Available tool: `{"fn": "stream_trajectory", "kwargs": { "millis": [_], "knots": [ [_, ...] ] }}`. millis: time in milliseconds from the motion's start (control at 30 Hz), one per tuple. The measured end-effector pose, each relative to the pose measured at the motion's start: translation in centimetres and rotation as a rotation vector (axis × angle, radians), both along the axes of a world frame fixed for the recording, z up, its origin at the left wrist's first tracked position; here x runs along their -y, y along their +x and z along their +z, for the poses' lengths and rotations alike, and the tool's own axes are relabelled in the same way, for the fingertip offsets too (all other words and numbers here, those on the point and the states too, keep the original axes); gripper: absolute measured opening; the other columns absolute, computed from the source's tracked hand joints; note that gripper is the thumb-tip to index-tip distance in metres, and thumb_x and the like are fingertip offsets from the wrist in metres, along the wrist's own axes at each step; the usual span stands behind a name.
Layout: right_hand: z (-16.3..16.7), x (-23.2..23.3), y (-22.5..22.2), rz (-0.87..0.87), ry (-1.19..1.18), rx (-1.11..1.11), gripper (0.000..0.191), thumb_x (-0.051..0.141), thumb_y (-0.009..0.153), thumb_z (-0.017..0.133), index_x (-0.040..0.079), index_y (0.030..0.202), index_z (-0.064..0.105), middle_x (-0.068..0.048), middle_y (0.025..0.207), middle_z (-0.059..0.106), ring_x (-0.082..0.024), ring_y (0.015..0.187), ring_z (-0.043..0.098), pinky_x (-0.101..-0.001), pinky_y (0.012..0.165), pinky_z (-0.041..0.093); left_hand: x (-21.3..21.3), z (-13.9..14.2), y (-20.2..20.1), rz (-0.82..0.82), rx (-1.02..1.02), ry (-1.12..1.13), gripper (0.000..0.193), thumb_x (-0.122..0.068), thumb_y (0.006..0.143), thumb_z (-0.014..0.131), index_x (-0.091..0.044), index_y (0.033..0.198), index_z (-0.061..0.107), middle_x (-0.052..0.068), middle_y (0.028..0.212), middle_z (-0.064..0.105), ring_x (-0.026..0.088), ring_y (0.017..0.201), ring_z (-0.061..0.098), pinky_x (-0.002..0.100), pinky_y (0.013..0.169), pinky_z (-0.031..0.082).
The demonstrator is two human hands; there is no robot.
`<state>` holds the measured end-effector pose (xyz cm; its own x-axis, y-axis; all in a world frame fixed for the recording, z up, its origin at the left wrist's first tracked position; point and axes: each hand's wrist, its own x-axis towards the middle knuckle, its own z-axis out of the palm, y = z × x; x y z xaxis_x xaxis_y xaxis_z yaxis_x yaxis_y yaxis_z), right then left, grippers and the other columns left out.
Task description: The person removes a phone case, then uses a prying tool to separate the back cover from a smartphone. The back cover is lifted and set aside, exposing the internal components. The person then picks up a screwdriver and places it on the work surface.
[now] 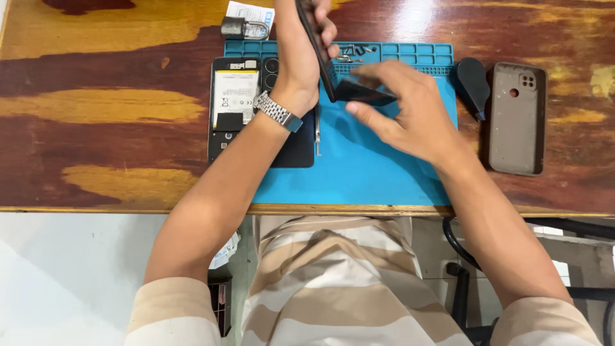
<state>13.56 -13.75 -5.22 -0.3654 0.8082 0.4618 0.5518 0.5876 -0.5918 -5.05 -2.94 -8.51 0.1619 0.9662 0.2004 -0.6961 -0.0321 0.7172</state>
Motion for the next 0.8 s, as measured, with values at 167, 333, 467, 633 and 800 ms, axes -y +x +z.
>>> {"fn": "stream_trajectory", "kwargs": {
  "millis": [167,333,467,633,800],
  "knots": [
    [0.7,0.7,-1.0,0.002,-0.132,-0.019,0.021,0.017,0.095,0.081,-0.001,0.089,0.075,-0.012,0.075,0.070,-0.019,0.061,0.063,-0.0340,0.058,0.047,0.4,0.3,0.3,0.010,-0.115,-0.054,0.048,-0.059,0.103,0.037,-0.014,0.090,0.045,-0.002,0.079,0.048,0.008,0.063,0.048,0.028,0.054,0.043],
    [1.4,1.2,-1.6,0.076,-0.299,-0.170,0.017,0.017,0.096,0.074,0.000,0.096,0.073,-0.010,0.081,0.074,-0.014,0.070,0.070,-0.0320,0.061,0.056,0.7,0.2,0.9,0.122,-0.321,-0.019,0.043,-0.054,0.103,0.043,-0.014,0.088,0.044,-0.003,0.074,0.044,0.007,0.056,0.045,0.027,0.047,0.038],
    [1.3,1.4,-2.4,0.111,-0.149,0.040,0.013,0.012,0.104,0.067,-0.001,0.104,0.065,-0.016,0.077,0.067,-0.027,0.064,0.064,-0.0376,0.058,0.049,1.1,0.0,1.4,0.145,-0.415,-0.017,0.039,-0.050,0.103,0.047,-0.014,0.088,0.046,-0.004,0.072,0.042,0.005,0.055,0.041,0.027,0.045,0.034],
    [0.5,2.0,-3.4,0.014,-0.132,0.064,0.011,0.007,0.107,0.063,-0.002,0.100,0.060,-0.019,0.068,0.058,-0.035,0.057,0.056,-0.0435,0.054,0.041,1.1,-0.4,1.9,0.217,-0.317,-0.065,0.038,-0.046,0.103,0.050,-0.013,0.085,0.045,-0.003,0.072,0.045,0.007,0.054,0.042,0.028,0.043,0.032],
    [0.1,2.3,-3.6,-0.014,-0.158,0.002,0.010,0.006,0.105,0.062,-0.001,0.098,0.063,-0.019,0.067,0.055,-0.030,0.052,0.055,-0.0403,0.051,0.041,1.7,-1.3,2.2,0.230,-0.287,-0.056,0.037,-0.044,0.105,0.053,-0.012,0.088,0.047,-0.003,0.074,0.044,0.006,0.058,0.038,0.028,0.048,0.033]
  ]
}}
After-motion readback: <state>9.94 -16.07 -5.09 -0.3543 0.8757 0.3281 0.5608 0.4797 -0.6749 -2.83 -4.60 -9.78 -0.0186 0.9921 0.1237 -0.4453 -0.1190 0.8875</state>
